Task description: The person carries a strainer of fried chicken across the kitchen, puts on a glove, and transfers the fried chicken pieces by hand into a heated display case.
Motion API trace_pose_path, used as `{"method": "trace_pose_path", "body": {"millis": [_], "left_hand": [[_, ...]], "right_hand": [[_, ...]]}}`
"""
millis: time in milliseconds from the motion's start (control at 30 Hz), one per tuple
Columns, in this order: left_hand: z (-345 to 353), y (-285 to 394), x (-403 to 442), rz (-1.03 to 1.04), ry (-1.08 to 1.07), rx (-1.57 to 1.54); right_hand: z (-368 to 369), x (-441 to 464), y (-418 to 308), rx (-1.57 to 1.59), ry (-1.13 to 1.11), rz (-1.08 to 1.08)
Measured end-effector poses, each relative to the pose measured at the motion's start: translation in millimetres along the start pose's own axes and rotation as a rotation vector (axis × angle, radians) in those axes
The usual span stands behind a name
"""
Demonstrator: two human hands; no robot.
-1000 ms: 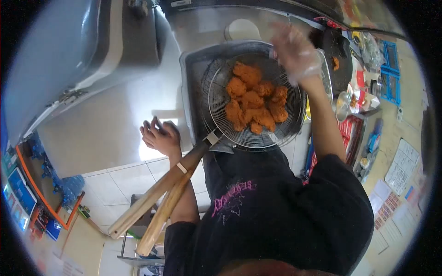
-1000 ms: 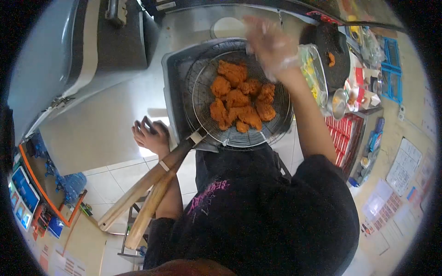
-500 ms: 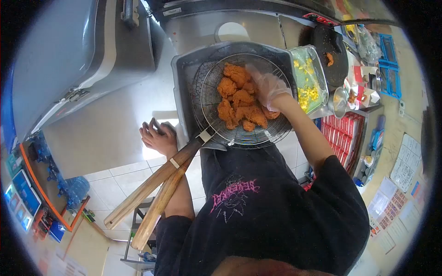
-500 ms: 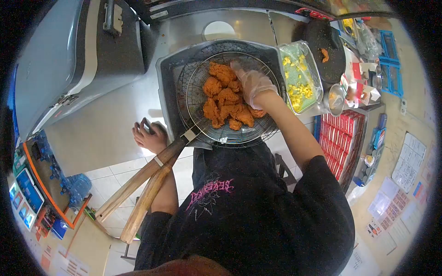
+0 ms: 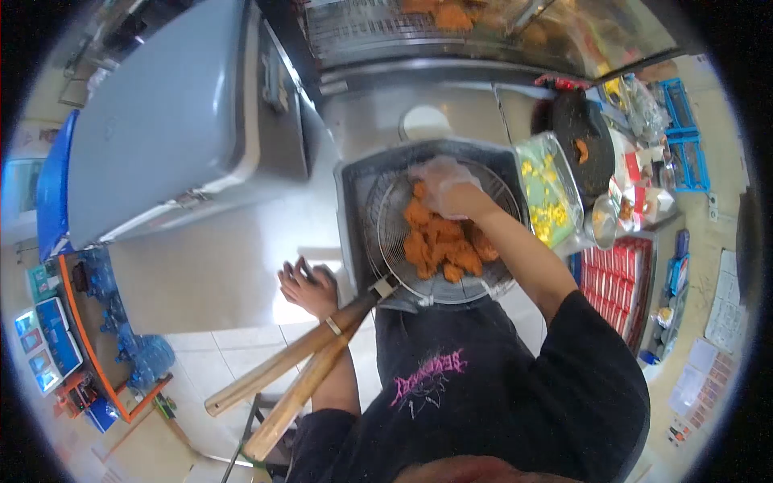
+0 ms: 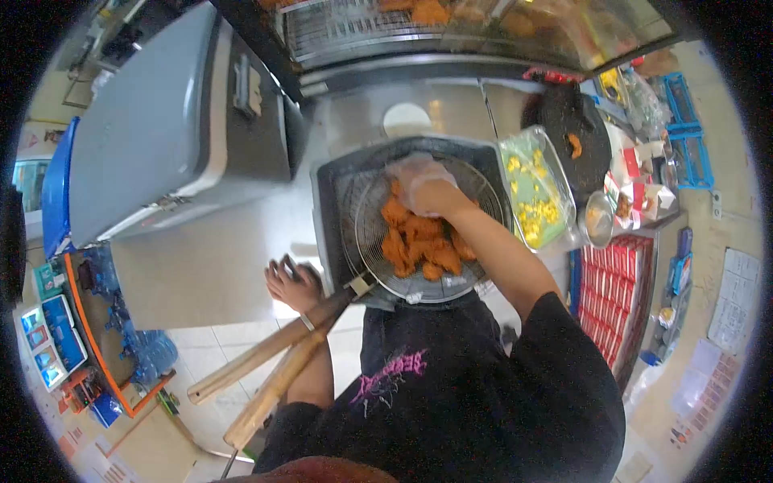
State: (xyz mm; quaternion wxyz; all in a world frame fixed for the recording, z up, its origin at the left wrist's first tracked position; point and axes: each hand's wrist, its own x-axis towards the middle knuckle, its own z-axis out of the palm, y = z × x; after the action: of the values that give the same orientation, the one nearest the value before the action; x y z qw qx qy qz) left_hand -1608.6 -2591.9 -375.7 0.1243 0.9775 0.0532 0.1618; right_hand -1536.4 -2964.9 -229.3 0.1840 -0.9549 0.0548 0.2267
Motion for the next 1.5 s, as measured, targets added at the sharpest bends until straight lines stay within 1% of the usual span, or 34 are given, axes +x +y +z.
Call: {"method": "trace_pose_path", "body": {"millis": [33,100,133,200,233,300,333,400,433,500,567,633,700,767,800,867,1000,1067,1167,1267,1367,1400,1500], "left_hand": [[-2,2,0,-0.015,-0.009,-0.013],[-4,6,1,-0.03,0.0,-0.033],[-6,6,1,-0.047,-0.016,-0.038],[-6,7,2,-0.044,-0.001,-0.041],[-7,6,1,-0.035,-0.001,-0.041],[-8,5,2,-0.04,0.001,-0.037],[-8,6,2,-0.047,-0.005,-0.034],[-6,6,2,-0.054,0.006,-0.035],[-6,7,2,-0.053,0.014,-0.03],[-7,8,3,-0.055,0.019,-0.036],[-9,7,2,-0.05,0.019,-0.037],[-9,7,3,-0.046,0.011,-0.034],[-9,7,2,-0.04,0.011,-0.03],[-9,8,4,-0.031,0.012,-0.024],[-10,9,4,-0.029,0.012,-0.026],[-12,9,4,-0.027,0.014,-0.026],[-10,13,3,-0.044,0.032,-0.018],[-11,12,5,-0.05,0.009,0.0],[-11,9,5,-0.052,-0.026,-0.033],[-11,9,5,-0.047,-0.029,-0.044],[-11,10,5,-0.024,-0.006,-0.05],[-10,9,4,-0.034,-0.014,-0.043],[-3,-2,1,-0.009,0.006,-0.055]], "right_hand": [[-9,5,2,-0.01,0.029,-0.007],[-16,10,9,-0.019,-0.255,-0.006],[-11,10,16,-0.027,-0.247,-0.011],[-2,9,30,-0.082,-0.033,-0.166],[-15,0,25,-0.083,-0.027,-0.172],[-56,-20,12,0.225,-0.132,0.108],[-53,-17,27,0.22,-0.129,0.104],[-47,1,66,0.612,0.207,-0.05],[-59,9,63,0.605,0.207,-0.056],[-94,31,43,1.541,0.307,-0.094],[-127,77,34,1.773,0.362,-0.075],[-161,123,22,1.9,0.422,-0.218],[-192,165,5,1.941,0.619,-0.147],[-216,180,-26,1.945,0.851,-0.11],[-227,200,-21,1.949,0.853,-0.113],[-236,239,-18,1.866,0.939,-0.087],[-243,308,-6,1.369,1.112,0.032],[-248,328,4,1.122,1.119,0.081],[-254,335,21,0.854,1.008,0.087],[-246,322,35,0.62,0.93,0.103],[-229,295,38,0.405,0.942,0.108],[-215,277,43,0.32,0.97,0.095],[-160,185,62,0.03,1.051,-0.039]]}}
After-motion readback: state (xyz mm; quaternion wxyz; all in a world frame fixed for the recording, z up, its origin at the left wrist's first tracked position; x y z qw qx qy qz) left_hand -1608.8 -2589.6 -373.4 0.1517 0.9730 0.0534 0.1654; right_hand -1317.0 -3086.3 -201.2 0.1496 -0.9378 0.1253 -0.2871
